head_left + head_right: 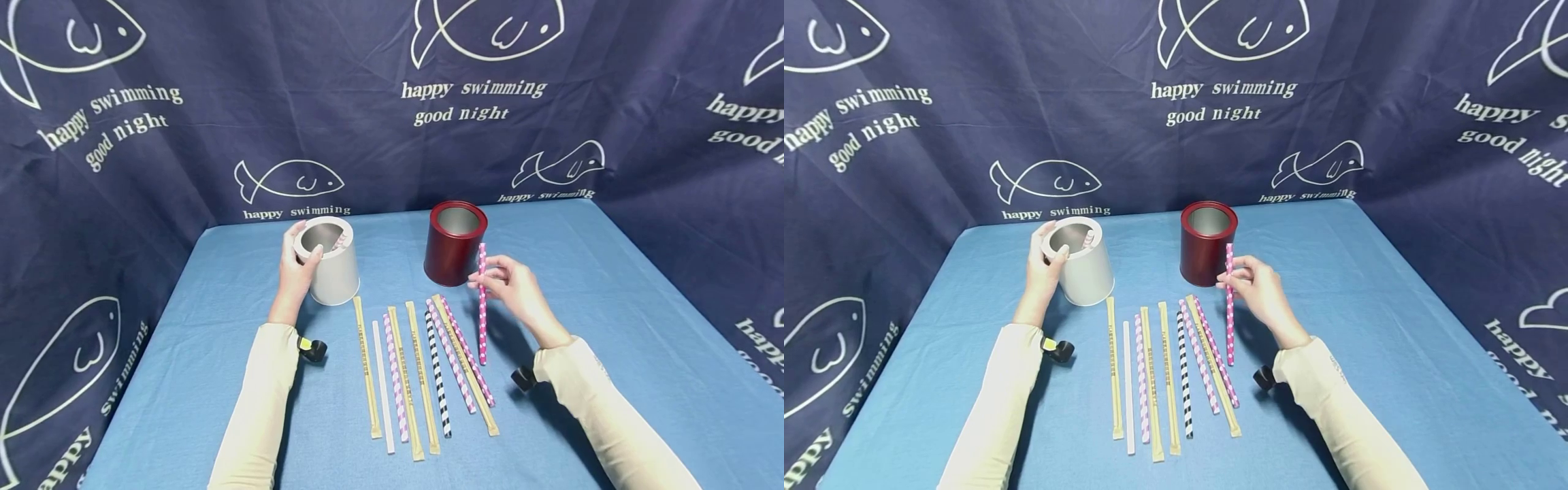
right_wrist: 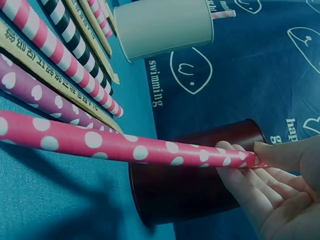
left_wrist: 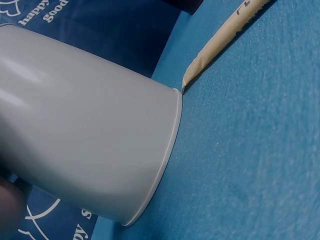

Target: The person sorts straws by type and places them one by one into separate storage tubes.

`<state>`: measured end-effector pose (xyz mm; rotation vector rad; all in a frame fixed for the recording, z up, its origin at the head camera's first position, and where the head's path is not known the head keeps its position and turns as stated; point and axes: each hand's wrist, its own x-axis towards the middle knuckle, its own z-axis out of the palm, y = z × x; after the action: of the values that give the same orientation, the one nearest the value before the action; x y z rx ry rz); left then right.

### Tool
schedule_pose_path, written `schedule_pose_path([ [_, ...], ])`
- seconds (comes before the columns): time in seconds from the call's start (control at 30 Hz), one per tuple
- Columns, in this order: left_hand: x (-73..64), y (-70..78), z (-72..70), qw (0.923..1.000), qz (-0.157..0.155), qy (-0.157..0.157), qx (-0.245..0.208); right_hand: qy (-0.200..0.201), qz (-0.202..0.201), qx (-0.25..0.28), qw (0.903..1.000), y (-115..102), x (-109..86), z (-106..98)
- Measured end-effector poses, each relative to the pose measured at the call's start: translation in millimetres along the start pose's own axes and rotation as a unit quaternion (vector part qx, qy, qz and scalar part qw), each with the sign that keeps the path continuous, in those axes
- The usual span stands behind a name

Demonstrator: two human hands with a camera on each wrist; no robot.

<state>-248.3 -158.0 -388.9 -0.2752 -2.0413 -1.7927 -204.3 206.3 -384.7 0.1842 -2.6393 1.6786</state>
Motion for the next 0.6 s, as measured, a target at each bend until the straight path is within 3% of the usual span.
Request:
schedule_pose_path([
  [0.6, 1.9, 2.6, -2.3, 0.9999, -0.008, -0.005, -0.003, 0.097, -0.082, -0.006, 0.9919, -14, -1.8, 5],
])
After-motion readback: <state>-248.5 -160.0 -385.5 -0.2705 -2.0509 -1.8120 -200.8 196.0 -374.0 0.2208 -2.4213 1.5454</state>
